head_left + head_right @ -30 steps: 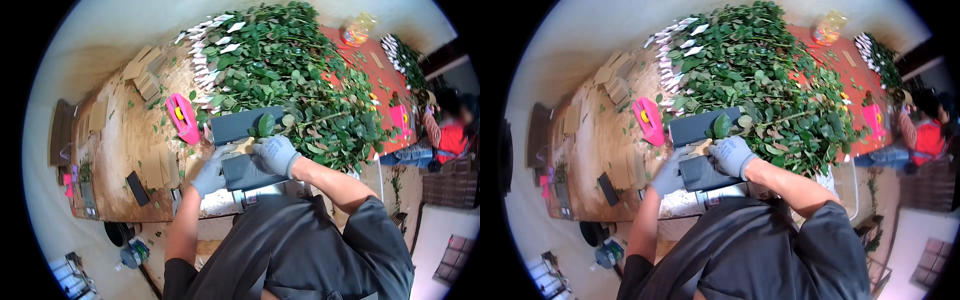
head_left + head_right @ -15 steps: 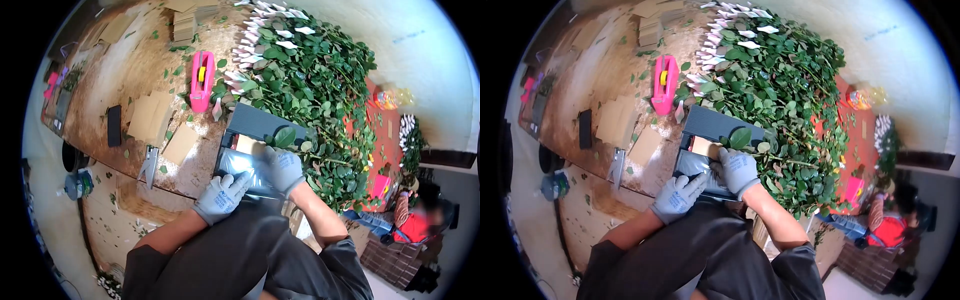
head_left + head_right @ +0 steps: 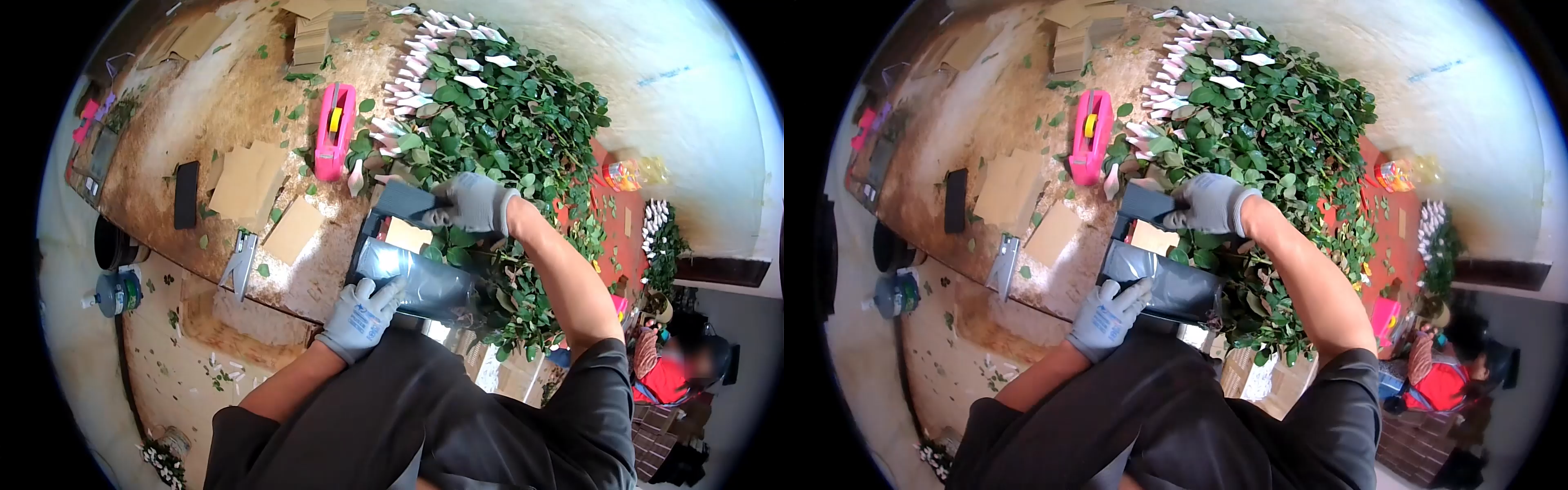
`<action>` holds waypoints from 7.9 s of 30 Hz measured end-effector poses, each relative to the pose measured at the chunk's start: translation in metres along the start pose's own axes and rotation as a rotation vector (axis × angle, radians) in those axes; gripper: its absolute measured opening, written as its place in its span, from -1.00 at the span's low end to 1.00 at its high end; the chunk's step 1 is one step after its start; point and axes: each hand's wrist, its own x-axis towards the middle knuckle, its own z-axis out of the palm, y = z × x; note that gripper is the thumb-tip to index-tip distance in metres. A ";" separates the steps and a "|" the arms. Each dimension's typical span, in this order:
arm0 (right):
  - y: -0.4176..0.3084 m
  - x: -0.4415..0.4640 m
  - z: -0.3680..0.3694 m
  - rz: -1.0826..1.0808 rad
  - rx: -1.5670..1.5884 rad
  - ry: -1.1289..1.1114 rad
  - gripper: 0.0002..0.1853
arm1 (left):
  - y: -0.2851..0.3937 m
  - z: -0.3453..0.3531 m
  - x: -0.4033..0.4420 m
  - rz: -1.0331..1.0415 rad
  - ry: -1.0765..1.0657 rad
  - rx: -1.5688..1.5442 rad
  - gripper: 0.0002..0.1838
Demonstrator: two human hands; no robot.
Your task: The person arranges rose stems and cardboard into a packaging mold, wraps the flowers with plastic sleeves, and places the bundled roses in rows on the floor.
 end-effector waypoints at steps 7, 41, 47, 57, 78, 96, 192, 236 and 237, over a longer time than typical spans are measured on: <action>-0.067 -0.010 0.027 -0.202 -0.690 -0.295 -0.78 | 0.004 0.006 -0.001 -0.063 -0.008 -0.012 -0.64; -0.048 -0.010 0.104 -0.066 -0.140 -0.113 -0.69 | -0.028 -0.024 -0.004 -0.016 0.262 -0.463 -0.87; -0.060 -0.031 0.142 0.036 0.109 0.369 -0.68 | -0.099 -0.015 -0.041 -0.382 0.354 -0.358 -0.86; -0.067 -0.029 0.164 0.222 0.162 0.470 -0.60 | -0.151 0.014 -0.050 -0.593 0.127 0.100 -0.52; -0.066 -0.031 0.161 0.241 0.268 0.472 -0.61 | -0.111 -0.049 -0.155 -0.962 0.305 -1.691 -0.26; -0.079 -0.027 0.150 0.377 0.347 0.443 -0.52 | -0.135 -0.092 0.033 -0.230 -0.718 -0.422 -0.72; -0.081 -0.018 0.166 0.298 0.315 0.617 -0.60 | -0.124 -0.024 -0.025 0.297 -0.111 0.311 -0.92; -0.021 -0.176 0.165 0.447 1.040 0.412 -0.36 | 0.001 -0.028 0.059 0.286 -0.295 -0.150 -0.13; -0.012 -0.187 0.166 0.497 0.936 0.354 -0.37 | 0.001 -0.027 0.060 0.307 -0.292 -0.122 -0.13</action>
